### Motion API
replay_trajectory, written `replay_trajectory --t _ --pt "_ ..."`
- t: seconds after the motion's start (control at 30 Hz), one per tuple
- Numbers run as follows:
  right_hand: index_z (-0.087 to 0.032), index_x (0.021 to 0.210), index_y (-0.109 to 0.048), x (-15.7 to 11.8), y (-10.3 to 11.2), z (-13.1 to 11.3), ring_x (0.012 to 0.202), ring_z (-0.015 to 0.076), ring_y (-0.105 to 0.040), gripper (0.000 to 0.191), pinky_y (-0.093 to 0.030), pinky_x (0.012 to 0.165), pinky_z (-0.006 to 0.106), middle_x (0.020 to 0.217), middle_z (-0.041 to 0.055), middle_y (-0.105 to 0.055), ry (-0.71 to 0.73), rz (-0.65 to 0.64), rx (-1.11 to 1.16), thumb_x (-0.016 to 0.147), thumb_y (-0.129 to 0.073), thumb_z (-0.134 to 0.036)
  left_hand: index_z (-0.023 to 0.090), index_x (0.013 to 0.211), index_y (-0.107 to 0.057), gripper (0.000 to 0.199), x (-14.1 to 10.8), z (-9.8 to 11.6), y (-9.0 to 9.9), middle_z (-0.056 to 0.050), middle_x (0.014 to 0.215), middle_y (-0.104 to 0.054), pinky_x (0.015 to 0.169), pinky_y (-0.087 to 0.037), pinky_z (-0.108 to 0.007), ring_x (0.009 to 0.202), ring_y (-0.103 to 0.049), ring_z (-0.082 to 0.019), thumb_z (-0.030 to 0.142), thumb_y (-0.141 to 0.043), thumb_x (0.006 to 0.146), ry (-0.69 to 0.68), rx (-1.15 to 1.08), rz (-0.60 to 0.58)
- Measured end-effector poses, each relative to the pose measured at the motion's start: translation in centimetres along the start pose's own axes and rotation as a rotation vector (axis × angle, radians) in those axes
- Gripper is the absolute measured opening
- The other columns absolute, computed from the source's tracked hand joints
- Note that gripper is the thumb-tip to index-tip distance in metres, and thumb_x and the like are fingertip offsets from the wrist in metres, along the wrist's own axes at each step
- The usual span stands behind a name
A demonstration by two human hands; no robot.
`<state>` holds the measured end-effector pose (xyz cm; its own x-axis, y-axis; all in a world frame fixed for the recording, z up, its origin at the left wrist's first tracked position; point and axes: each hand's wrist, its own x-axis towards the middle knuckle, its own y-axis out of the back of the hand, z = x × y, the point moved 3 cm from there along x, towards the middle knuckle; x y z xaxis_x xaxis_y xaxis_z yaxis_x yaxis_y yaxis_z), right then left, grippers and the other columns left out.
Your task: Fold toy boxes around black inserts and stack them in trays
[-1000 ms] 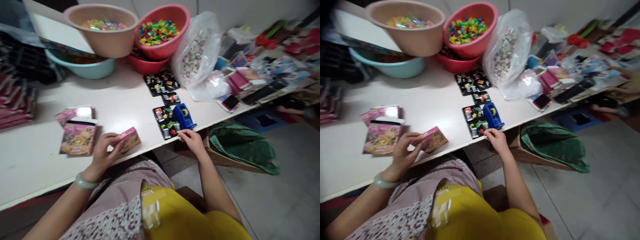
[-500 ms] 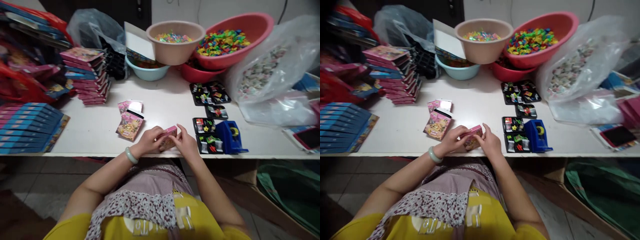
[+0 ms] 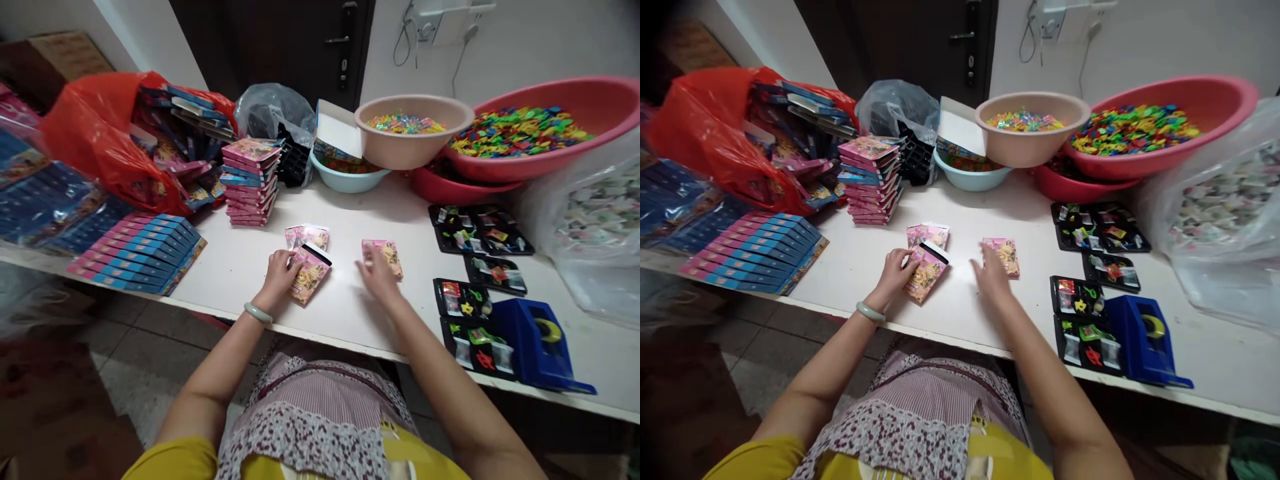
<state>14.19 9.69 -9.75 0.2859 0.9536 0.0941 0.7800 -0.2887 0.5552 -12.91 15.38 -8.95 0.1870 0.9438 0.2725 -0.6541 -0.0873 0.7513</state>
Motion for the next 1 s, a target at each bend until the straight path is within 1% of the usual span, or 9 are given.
replay_trajectory --t 0.07,0.1,0.2,0.37,0.5,0.57,0.77,0.87,1.0 --pt "-0.023 0.136 -0.047 -1.6 -4.0 -2.0 0.085 0.0237 -0.068 0.058 -0.055 0.079 0.041 0.107 0.0106 -0.069 -0.039 -0.225 0.101 0.083 -0.062 -0.040 0.019 0.099 -0.063 0.020 -0.4 0.1 -0.2 -0.009 0.104 -0.059 0.097 -0.045 -0.045 0.106 -0.054 -0.027 0.025 -0.068 0.081 -0.004 -0.013 0.039" --pt "-0.024 0.135 -0.047 -2.3 -5.6 -2.7 0.079 0.0219 -0.068 0.057 -0.056 0.076 0.039 0.100 0.0076 -0.070 -0.071 -0.264 0.142 0.083 -0.063 -0.038 0.019 0.097 -0.063 0.019 -0.6 0.3 -0.1 -0.009 0.104 -0.059 0.097 -0.045 -0.045 0.106 -0.053 -0.026 0.024 -0.069 0.080 0.000 -0.040 0.051" --pt "-0.025 0.128 -0.050 -3.6 -7.1 -4.0 0.077 0.0194 -0.067 0.047 -0.057 0.072 0.035 0.094 0.0040 -0.069 -0.077 -0.213 0.260 0.082 -0.061 -0.031 0.020 0.097 -0.060 0.018 -1.8 1.0 -0.1 -0.006 0.100 -0.060 0.091 -0.050 -0.041 0.100 -0.057 -0.023 0.025 -0.066 0.081 0.049 -0.274 0.035" --pt "-0.025 0.117 -0.060 -6.6 -1.1 -3.6 0.077 0.0161 -0.064 0.031 -0.056 0.070 0.030 0.104 0.0055 -0.065 0.239 -0.159 0.175 0.088 -0.057 -0.034 0.026 0.131 -0.043 0.048 -6.3 4.0 -1.5 -0.006 0.113 -0.061 0.089 -0.055 -0.032 0.101 -0.063 -0.017 0.032 -0.062 0.088 0.032 -0.846 -0.157" --pt "-0.026 0.118 -0.060 -9.7 2.8 -3.2 0.074 0.0150 -0.063 0.030 -0.056 0.071 0.031 0.100 0.0040 -0.066 0.294 -0.195 0.040 0.089 -0.058 -0.032 0.027 0.139 -0.041 0.053 -9.4 5.9 -2.5 -0.009 0.128 -0.057 0.092 -0.055 -0.031 0.106 -0.063 -0.017 0.031 -0.062 0.090 -0.110 -0.855 -0.264" --pt "-0.026 0.121 -0.058 -10.6 3.4 -3.6 0.073 0.0146 -0.063 0.033 -0.056 0.071 0.031 0.103 0.0041 -0.066 0.302 -0.195 0.034 0.089 -0.057 -0.031 0.027 0.136 -0.046 0.048 -9.8 6.0 -2.3 -0.009 0.130 -0.055 0.090 -0.056 -0.030 0.105 -0.063 -0.016 0.029 -0.061 0.091 -0.191 -0.821 -0.259" --pt "-0.026 0.117 -0.061 -11.4 2.8 -4.2 0.081 0.0173 -0.067 0.028 -0.057 0.079 0.034 0.100 0.0050 -0.068 0.297 -0.234 -0.034 0.090 -0.055 -0.029 0.022 0.123 -0.056 0.032 -8.9 6.3 -0.5 -0.007 0.106 -0.063 0.079 -0.056 -0.026 0.094 -0.063 -0.015 0.028 -0.060 0.092 -0.386 -0.621 -0.291" --pt "-0.028 0.125 -0.056 -12.2 2.6 -3.0 0.084 0.0171 -0.069 0.035 -0.059 0.077 0.034 0.105 0.0045 -0.069 0.220 -0.065 0.147 0.090 -0.059 -0.032 0.021 0.120 -0.059 0.029 -8.6 6.7 -0.1 -0.008 0.104 -0.065 0.081 -0.056 -0.030 0.095 -0.064 -0.017 0.031 -0.059 0.094 -0.414 -0.575 -0.174" --pt "-0.026 0.107 -0.064 -12.8 2.6 -2.2 0.090 0.0176 -0.069 0.017 -0.058 0.075 0.032 0.100 0.0045 -0.071 0.219 0.069 0.257 0.093 -0.055 -0.031 0.021 0.108 -0.066 0.023 -8.8 7.3 -0.4 -0.009 0.103 -0.068 0.087 -0.056 -0.036 0.101 -0.064 -0.020 0.036 -0.058 0.094 -0.409 -0.576 -0.038"
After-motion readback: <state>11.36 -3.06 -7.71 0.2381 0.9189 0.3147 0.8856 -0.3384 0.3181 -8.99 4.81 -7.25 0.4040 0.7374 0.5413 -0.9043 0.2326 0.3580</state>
